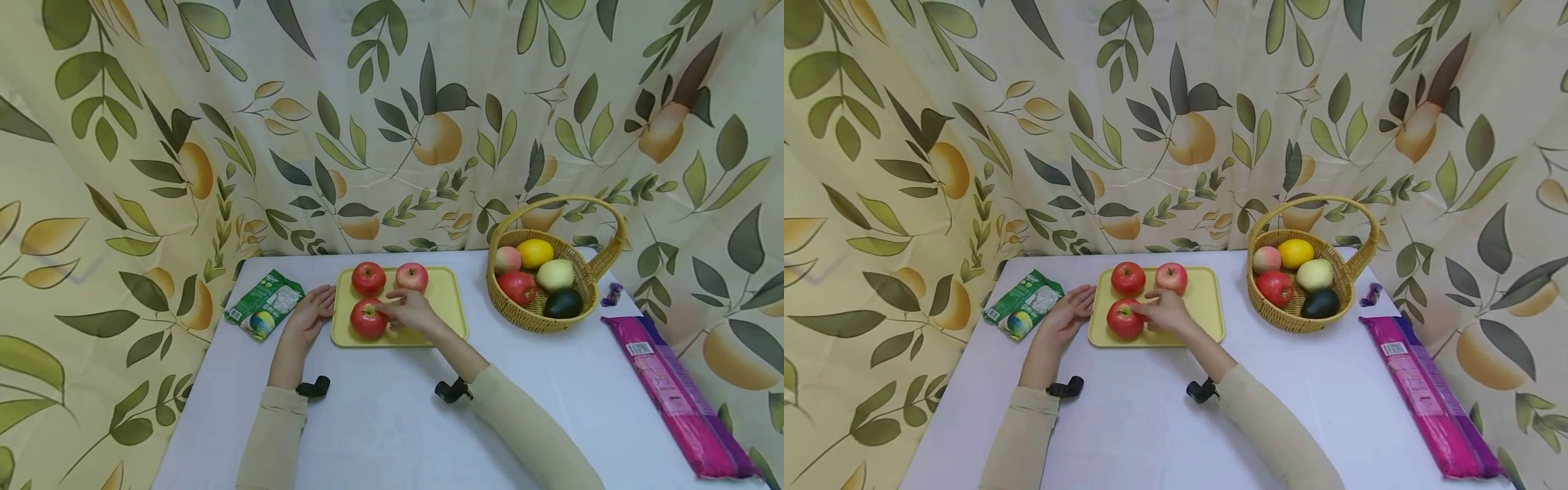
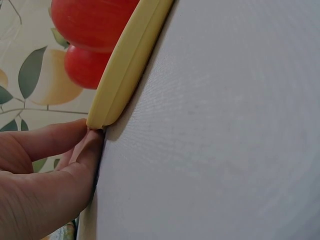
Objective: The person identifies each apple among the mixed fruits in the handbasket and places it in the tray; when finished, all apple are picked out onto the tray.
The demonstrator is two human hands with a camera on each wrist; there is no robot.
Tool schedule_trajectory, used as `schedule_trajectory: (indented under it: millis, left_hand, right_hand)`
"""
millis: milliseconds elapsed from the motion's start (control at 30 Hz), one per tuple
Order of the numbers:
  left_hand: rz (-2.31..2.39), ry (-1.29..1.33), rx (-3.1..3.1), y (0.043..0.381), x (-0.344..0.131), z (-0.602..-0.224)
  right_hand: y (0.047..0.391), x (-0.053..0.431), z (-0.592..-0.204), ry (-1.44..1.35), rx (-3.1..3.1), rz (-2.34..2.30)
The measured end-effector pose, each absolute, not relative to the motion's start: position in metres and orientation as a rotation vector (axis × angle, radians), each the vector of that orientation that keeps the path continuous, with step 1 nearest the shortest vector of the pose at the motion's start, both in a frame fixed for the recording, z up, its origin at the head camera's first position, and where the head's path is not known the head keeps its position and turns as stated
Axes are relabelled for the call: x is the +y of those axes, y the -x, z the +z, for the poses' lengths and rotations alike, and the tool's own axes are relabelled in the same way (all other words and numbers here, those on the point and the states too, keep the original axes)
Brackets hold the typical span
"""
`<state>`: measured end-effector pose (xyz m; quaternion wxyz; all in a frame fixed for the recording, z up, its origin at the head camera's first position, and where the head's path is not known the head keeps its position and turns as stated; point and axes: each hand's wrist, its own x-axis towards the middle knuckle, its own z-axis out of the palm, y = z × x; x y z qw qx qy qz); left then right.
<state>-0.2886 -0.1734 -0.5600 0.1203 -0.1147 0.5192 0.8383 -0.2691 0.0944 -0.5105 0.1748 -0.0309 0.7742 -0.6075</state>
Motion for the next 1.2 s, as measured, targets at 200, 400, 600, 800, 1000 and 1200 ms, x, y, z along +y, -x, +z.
schedule_trajectory:
  millis: [200,400,600,800,1000,1200]
  left_hand:
    - [2.441,0.320,1.512,0.289,-0.175,-0.561]
    - [2.462,0.347,1.503,0.289,-0.179,-0.560]
    - [2.449,0.334,1.521,0.288,-0.180,-0.560]
    - [2.442,0.324,1.522,0.288,-0.180,-0.558]
    - [2.458,0.323,1.496,0.287,-0.177,-0.558]
    - [2.467,0.318,1.461,0.287,-0.173,-0.556]
  right_hand:
    - [0.268,0.114,-0.488,0.143,2.212,-1.768]
    - [0.270,0.133,-0.463,0.211,2.178,-1.783]
    - [0.269,0.156,-0.445,0.243,2.202,-1.788]
    - [0.270,0.184,-0.432,0.226,2.247,-1.771]
    - [0.276,0.213,-0.420,0.186,2.279,-1.793]
    - [0.277,0.241,-0.408,0.152,2.354,-1.760]
